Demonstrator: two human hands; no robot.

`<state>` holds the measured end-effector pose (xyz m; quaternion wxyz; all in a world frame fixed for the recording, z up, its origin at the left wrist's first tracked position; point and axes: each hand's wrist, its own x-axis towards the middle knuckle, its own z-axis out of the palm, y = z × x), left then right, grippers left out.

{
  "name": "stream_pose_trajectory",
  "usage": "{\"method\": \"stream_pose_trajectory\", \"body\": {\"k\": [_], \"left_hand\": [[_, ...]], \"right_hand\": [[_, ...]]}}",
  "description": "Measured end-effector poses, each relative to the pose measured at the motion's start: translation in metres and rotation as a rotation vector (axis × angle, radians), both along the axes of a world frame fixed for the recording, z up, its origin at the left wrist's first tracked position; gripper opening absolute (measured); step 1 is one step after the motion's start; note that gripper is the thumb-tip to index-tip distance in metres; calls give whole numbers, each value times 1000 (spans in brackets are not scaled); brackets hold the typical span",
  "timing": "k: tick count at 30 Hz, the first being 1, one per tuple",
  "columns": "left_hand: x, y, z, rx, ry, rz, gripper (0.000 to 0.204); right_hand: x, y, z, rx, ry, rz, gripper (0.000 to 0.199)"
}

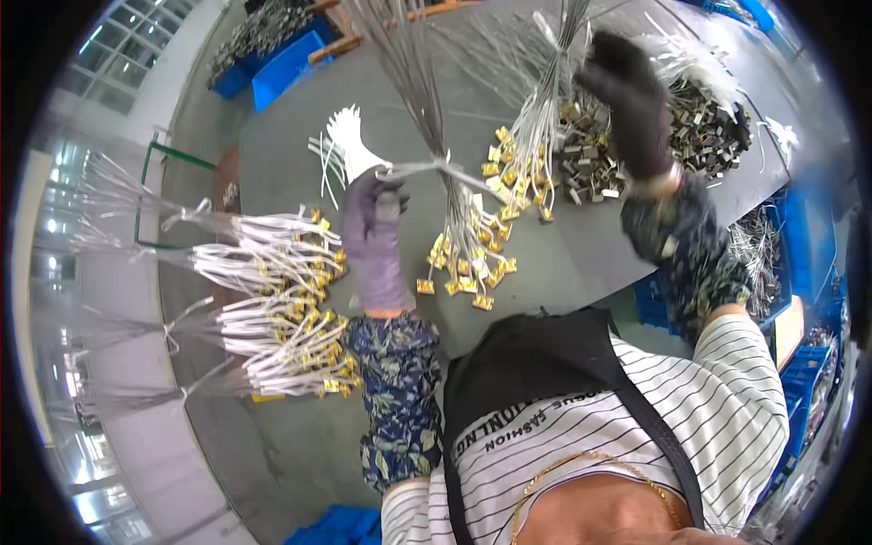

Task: The person gathers wired components into bundles, fastens them with ties by hand, stacks the tied bundles on the table, removes work gloves, and gathers more wired components.

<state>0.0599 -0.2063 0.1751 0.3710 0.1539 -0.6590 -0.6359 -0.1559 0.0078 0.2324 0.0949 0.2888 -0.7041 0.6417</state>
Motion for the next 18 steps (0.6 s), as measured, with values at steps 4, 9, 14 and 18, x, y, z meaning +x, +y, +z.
{"method": "stream_pose_trajectory", "body": {"k": [4, 9, 14, 18], "left_hand": [[3, 8, 6, -250, -136, -10, 26], [-17, 24, 2, -285, 0, 261, 11], [16, 10, 5, -68, -130, 79, 21], [43, 10, 0, -56, -90, 192, 20]], "right_hand": [[-38, -52, 5, -85, -57, 504, 47], [69, -114, -1, -66, -198, 831, 53], [108, -135, -1, -146, -601, 890, 47], [150, -153, 6, -98, -321, 799, 27]]}}
